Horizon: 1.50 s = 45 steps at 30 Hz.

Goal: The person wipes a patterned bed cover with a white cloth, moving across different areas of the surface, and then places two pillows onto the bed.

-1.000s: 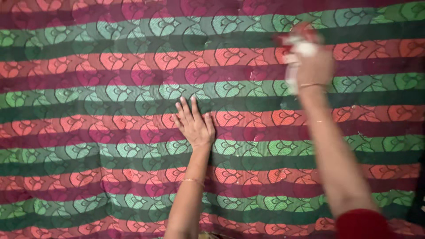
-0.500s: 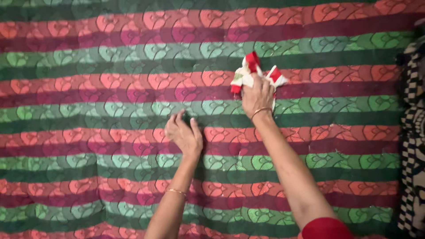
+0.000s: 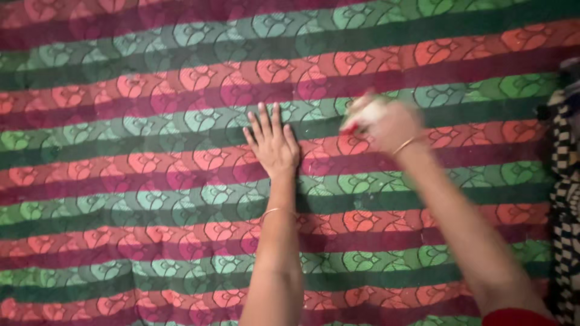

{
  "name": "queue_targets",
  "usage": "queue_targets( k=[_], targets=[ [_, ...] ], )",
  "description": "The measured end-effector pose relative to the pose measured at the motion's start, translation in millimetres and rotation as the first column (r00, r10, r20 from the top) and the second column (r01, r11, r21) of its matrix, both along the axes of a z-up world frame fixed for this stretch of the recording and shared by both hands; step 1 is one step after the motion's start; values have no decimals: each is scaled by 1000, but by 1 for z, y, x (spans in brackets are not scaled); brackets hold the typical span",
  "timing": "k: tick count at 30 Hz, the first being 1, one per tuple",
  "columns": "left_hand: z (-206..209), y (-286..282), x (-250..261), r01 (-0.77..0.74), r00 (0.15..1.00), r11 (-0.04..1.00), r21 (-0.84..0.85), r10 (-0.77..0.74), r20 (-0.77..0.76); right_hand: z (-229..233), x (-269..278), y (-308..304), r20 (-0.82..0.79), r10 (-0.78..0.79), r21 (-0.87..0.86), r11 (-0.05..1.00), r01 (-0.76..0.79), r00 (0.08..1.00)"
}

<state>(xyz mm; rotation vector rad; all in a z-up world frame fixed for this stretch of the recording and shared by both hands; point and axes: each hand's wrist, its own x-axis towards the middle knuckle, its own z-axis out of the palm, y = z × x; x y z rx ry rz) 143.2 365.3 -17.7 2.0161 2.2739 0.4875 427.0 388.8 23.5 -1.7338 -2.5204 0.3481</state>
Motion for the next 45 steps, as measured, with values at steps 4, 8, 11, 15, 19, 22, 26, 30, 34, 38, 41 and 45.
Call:
queue_targets(
  k=[4,8,11,15,19,22,26,30,34,38,41,45],
  targets=[
    [0,5,0,-10,1000,1000,-13,11,14,45,66,35,-373,-553,207,733,648,745],
    [-6,-3,-2,-18,1000,999,-31,18,4,31,-31,9,-273,-295,240,901,362,916],
    [-10,5,-3,-9,1000,998,-65,8,-13,18,-107,6,-140,13,128,992,5,990],
    [-13,2,-3,-20,1000,997,-80,19,-11,1,-50,36,-41,-92,-53,995,90,995],
    [-10,5,-2,-23,1000,996,-90,23,8,41,66,87,-462,-598,206,647,735,656],
    [-8,2,-1,-33,999,995,-97,34,3,28,8,101,-359,-428,352,760,545,829],
    [-8,6,-1,-29,1000,997,-70,30,6,-10,-158,123,-310,90,70,995,-71,946],
    [-13,4,-2,-35,999,996,-84,36,4,-30,-106,153,-126,-323,-52,946,319,938],
    [-12,8,-3,-32,999,996,-77,34,17,11,44,175,-601,-576,181,577,796,554],
    [-10,7,-3,-46,999,997,-62,48,24,29,1,184,-212,-394,600,670,437,894],
    [-9,4,-2,-44,999,996,-72,45,10,7,-124,198,-254,146,418,908,-28,956],
    [-13,6,-2,-37,999,998,-58,38,9,-23,-151,243,-348,168,256,963,-79,922]
  ],
)
